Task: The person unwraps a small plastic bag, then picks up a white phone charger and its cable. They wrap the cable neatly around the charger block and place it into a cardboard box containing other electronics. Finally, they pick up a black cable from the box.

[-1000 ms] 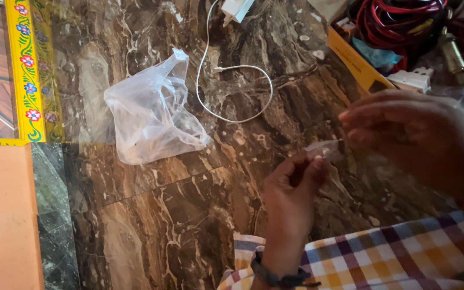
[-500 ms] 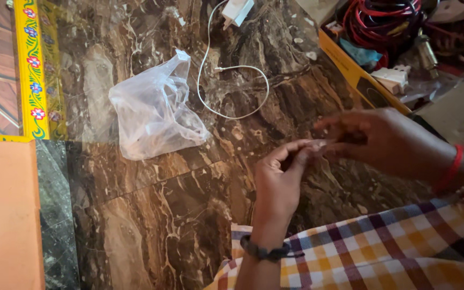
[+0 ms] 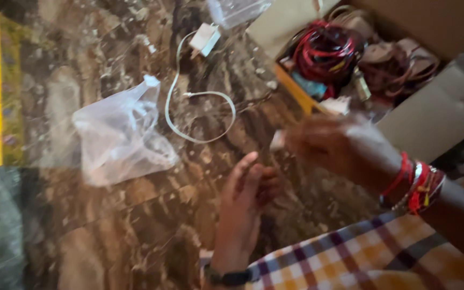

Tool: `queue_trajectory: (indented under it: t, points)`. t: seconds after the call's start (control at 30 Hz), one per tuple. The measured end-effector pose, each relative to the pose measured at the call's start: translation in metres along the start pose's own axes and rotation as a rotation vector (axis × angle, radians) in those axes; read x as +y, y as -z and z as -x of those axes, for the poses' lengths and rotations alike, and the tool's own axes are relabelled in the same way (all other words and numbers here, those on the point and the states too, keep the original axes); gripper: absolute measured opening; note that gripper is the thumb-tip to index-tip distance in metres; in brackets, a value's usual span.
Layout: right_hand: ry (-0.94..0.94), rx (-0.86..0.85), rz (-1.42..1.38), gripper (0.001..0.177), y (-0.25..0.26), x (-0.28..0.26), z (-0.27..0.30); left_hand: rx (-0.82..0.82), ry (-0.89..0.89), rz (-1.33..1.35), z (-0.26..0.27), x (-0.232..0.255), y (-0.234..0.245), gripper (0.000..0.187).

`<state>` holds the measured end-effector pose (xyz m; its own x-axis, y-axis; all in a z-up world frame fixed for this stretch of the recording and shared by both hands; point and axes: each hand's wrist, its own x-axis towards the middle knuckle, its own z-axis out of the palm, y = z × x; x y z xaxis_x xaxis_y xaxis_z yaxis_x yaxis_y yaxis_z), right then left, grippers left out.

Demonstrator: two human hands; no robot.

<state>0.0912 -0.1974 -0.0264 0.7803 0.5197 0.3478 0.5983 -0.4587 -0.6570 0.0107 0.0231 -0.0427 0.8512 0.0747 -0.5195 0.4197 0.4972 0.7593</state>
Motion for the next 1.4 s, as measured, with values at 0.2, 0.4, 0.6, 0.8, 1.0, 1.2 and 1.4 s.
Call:
queue_trajectory:
  t: [0.2,0.4,0.6,0.8,1.0,1.2,1.4]
  points:
    - [-0.38,0.239,0.056,0.02,0.047,0.044,-0.007,0.174,0.126,-0.388,-0.001,0.006,-0.009,0.047]
    - [-0.117,0.252,0.464,0.016,0.057,0.041,-0.012,0.113,0.11,-0.447,-0.006,-0.008,-0.011,0.046]
    - [-0.307,0.137,0.488,0.011,0.057,0.045,-0.008,0.063,0.057,-0.466,-0.007,-0.018,-0.008,0.047]
    - [-0.338,0.038,0.521,0.017,0.053,0.047,-0.003,0.063,0.052,-0.611,-0.004,-0.02,-0.01,0.04]
    - [-0.372,0.059,0.382,0.018,0.044,0.048,-0.001,0.007,-0.09,-0.601,0.002,-0.031,-0.012,0.037]
    - [-0.084,0.259,0.47,0.021,0.05,0.049,0.002,0.067,0.044,-0.697,0.007,-0.024,-0.016,0.037]
    - [-0.29,0.058,0.501,0.022,0.038,0.045,0.0,0.063,-0.14,-0.86,0.015,-0.018,-0.014,0.028]
